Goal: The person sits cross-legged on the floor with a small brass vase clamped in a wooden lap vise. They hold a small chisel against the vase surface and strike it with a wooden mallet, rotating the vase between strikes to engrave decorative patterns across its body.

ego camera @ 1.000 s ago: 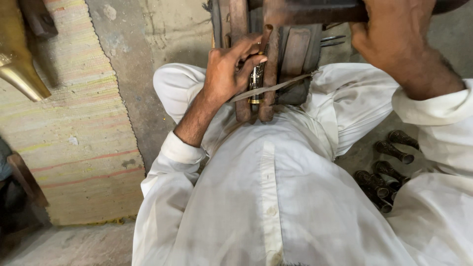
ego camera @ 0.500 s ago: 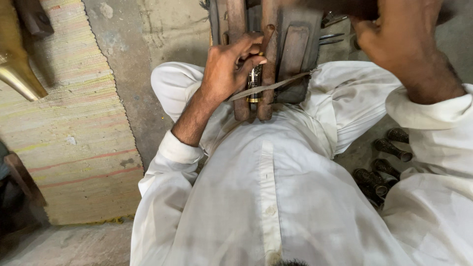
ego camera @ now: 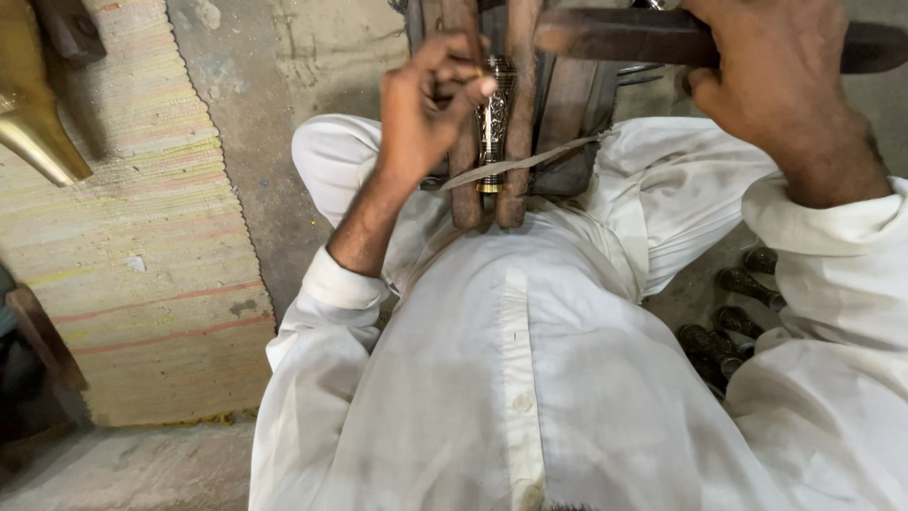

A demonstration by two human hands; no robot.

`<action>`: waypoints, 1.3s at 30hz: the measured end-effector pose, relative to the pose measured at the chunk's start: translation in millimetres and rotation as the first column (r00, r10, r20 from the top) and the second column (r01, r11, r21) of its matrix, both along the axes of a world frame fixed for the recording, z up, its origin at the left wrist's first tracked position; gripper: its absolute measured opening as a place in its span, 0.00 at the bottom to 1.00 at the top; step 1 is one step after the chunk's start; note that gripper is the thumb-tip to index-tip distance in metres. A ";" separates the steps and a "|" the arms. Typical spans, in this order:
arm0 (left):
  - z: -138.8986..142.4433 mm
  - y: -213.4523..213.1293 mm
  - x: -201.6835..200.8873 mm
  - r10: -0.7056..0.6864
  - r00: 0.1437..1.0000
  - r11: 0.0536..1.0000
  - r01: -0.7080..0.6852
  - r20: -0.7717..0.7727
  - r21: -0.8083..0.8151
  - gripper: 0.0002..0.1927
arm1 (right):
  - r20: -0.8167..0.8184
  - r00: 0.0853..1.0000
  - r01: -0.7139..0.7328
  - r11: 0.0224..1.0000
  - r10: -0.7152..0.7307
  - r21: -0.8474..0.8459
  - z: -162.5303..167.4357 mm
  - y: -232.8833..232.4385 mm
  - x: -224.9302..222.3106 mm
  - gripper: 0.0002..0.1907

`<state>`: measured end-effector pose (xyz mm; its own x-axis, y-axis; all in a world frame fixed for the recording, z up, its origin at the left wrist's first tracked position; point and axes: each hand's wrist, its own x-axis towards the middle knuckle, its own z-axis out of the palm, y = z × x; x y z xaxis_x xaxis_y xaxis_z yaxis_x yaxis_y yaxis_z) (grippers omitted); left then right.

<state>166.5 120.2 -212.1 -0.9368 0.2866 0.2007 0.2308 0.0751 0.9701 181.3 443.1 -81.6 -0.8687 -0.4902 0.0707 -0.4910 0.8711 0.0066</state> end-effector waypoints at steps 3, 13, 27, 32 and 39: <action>-6.3 -10.8 -3.5 -0.005 0.995 0.995 -0.006 0.102 0.103 0.17 | 0.188 0.978 0.111 0.986 -0.086 -0.127 1.7 -1.7 -0.5 0.17; -1.4 -10.8 -0.9 -0.291 0.923 0.941 0.229 -0.252 -0.248 0.21 | 0.334 0.937 0.162 0.972 -0.098 -0.169 -29.1 2.1 11.1 0.15; 15.8 -9.1 2.6 -0.257 0.937 0.949 0.197 -0.238 -0.247 0.19 | -0.169 0.983 -0.092 0.988 0.070 -0.126 -10.2 -3.1 15.7 0.21; 15.0 -8.3 2.4 -0.244 0.938 0.954 0.187 -0.244 -0.235 0.18 | -0.149 0.985 -0.098 0.991 0.084 -0.092 1.2 -8.7 13.0 0.23; 12.6 -8.7 3.0 -0.227 0.950 0.955 0.174 -0.215 -0.241 0.18 | -0.166 0.978 -0.140 0.988 0.127 -0.068 17.3 -30.0 10.4 0.22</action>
<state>169.4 111.6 -199.5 -0.7876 0.5251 0.3224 0.4848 0.2051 0.8502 191.7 413.1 -64.3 -0.7699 -0.5886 0.2466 -0.6012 0.7986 0.0290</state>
